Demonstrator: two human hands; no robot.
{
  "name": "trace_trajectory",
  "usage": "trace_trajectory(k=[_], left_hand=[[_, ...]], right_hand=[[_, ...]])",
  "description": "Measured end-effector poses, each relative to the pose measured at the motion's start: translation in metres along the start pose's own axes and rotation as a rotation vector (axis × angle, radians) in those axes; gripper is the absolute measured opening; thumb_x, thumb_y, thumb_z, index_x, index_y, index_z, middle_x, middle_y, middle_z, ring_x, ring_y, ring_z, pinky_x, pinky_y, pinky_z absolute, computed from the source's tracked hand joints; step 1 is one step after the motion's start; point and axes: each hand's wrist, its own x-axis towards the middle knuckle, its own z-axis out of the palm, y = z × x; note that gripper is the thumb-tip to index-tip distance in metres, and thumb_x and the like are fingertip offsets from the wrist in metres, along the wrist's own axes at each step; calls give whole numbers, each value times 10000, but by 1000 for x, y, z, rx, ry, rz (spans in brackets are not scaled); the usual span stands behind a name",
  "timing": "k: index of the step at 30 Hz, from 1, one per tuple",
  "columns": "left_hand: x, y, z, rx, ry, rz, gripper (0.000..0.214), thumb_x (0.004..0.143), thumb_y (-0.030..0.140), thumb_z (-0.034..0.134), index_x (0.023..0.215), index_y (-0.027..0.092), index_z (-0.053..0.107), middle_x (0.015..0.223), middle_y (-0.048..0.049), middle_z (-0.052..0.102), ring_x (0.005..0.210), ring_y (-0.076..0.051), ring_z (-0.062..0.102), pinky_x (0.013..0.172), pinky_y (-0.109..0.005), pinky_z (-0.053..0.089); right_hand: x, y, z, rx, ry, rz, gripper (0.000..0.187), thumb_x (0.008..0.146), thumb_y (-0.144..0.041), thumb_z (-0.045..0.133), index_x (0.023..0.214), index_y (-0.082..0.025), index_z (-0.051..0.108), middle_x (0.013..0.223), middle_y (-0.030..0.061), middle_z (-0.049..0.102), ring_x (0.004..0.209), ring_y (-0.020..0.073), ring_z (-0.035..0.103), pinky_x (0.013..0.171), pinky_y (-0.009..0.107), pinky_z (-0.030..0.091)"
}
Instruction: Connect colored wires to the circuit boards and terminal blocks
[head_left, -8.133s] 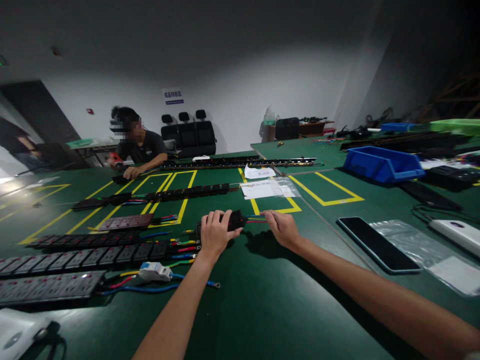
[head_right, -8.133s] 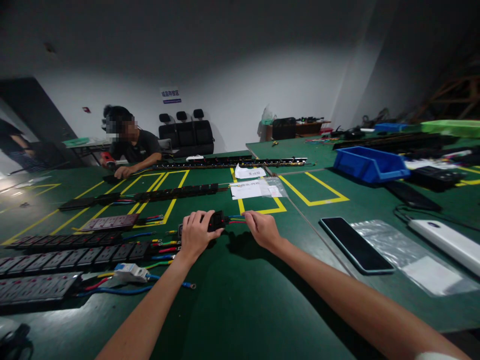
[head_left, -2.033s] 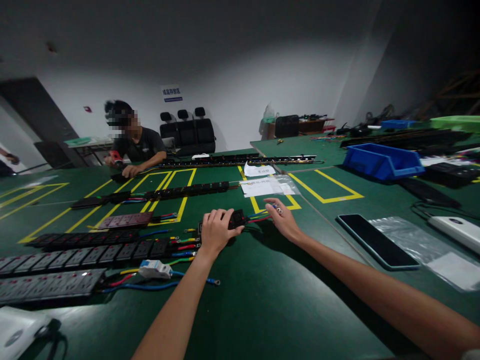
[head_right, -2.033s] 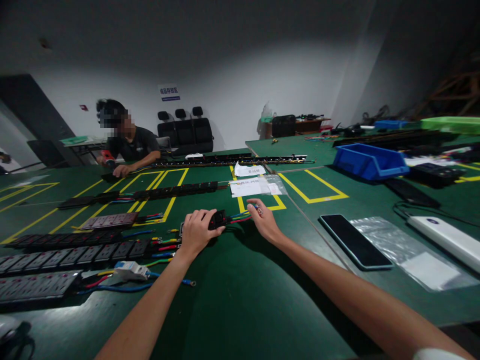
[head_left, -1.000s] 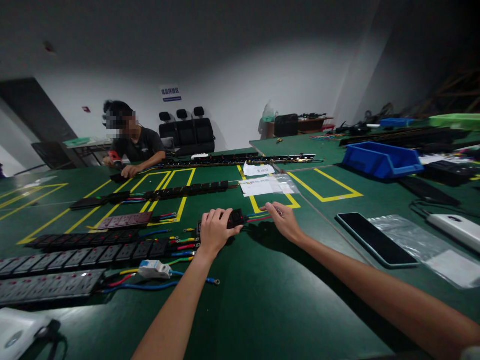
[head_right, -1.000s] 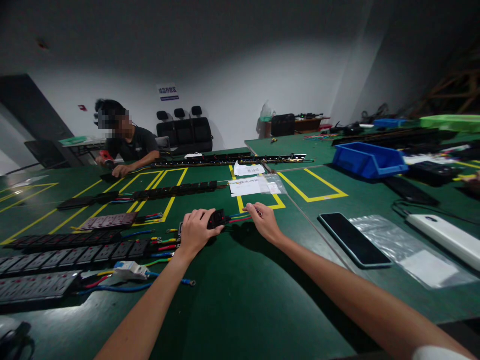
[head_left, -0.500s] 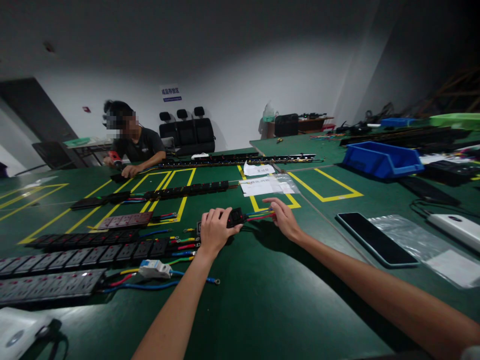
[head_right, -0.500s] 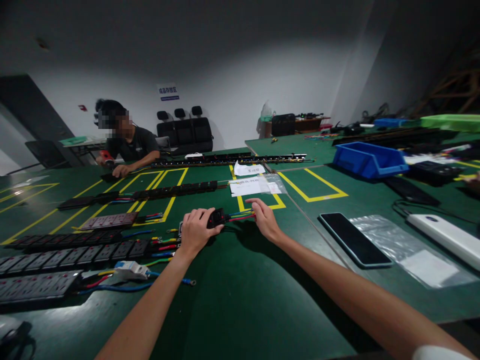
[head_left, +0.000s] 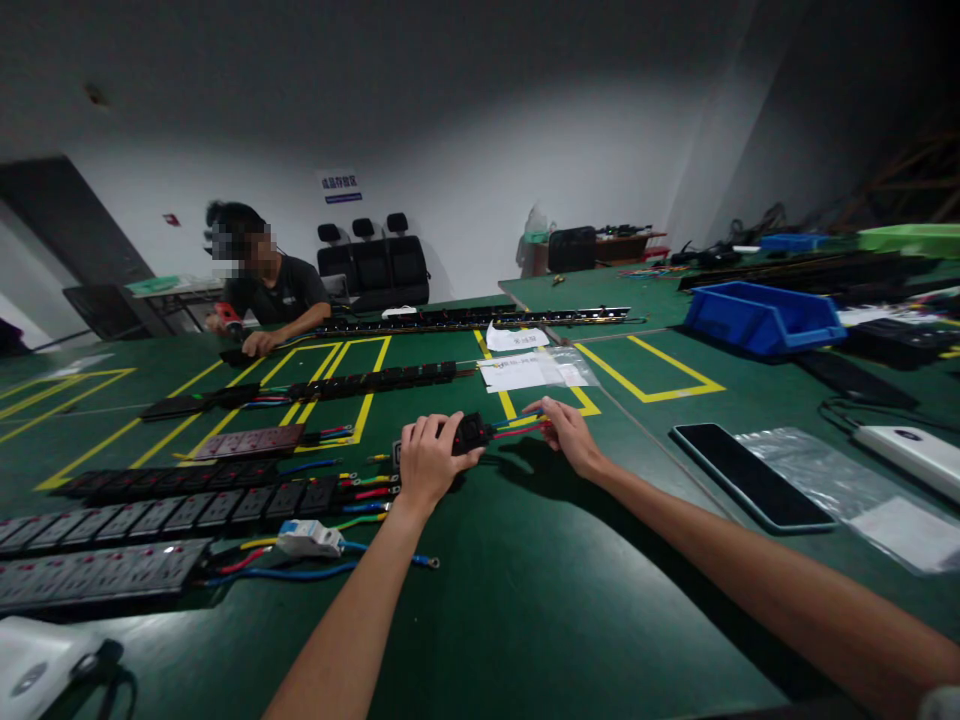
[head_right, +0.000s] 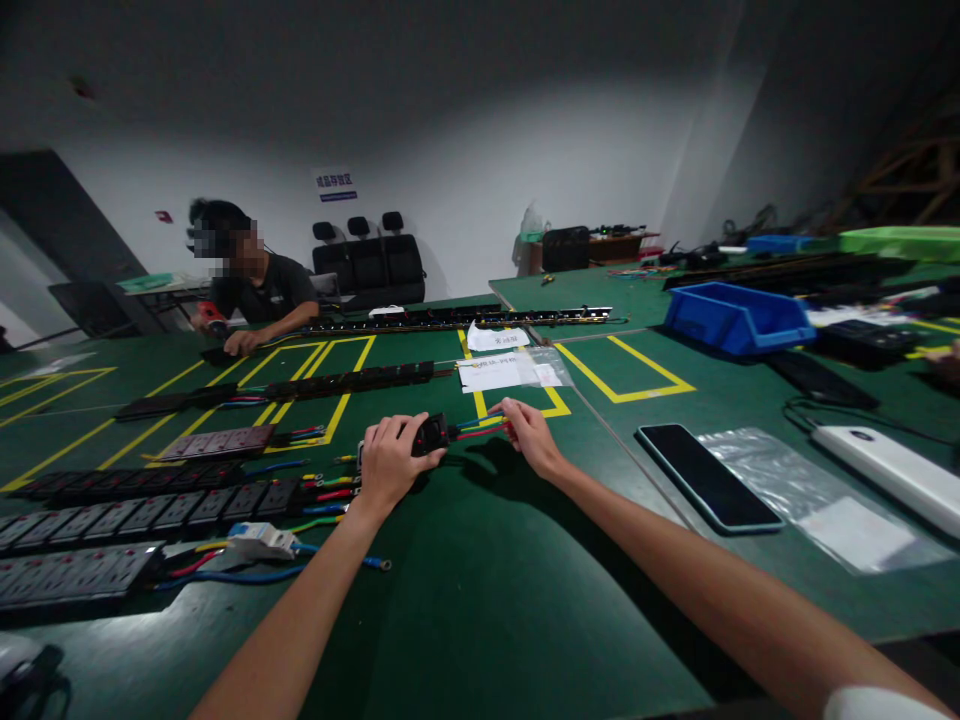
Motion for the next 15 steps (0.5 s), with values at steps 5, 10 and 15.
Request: trace_trajectory(k=[5,10,15], left_hand=[[0,0,0,-11,-1,-13,583,889,636,594,1285,209,619,1133,-105,669,1025,-281,577,864,-415,406],[0,0,1,-27,-14,16,605,882,643,597,1295,201,612,1137,-108,660,1036,-284,572,867,-418,407],[0,0,0,17,1,8,583,884,633,601,1295,220,612,1140,-112,656,1026,-287,563,867,-428,400]], right_hand=[[-3,-3,3,-30,-67,-49,590,813,-731,575,950,-167,683,568,-57,408,463,97,365,396,224,299],[-2,1,5,-42,-26,-9,687,801,-824,468,817,-166,665,493,-43,418,426,105,377,376,229,289],[1,0,1,-46,40,21,670,813,-830,437,677,-192,591,478,-13,477,393,106,389,365,237,283]])
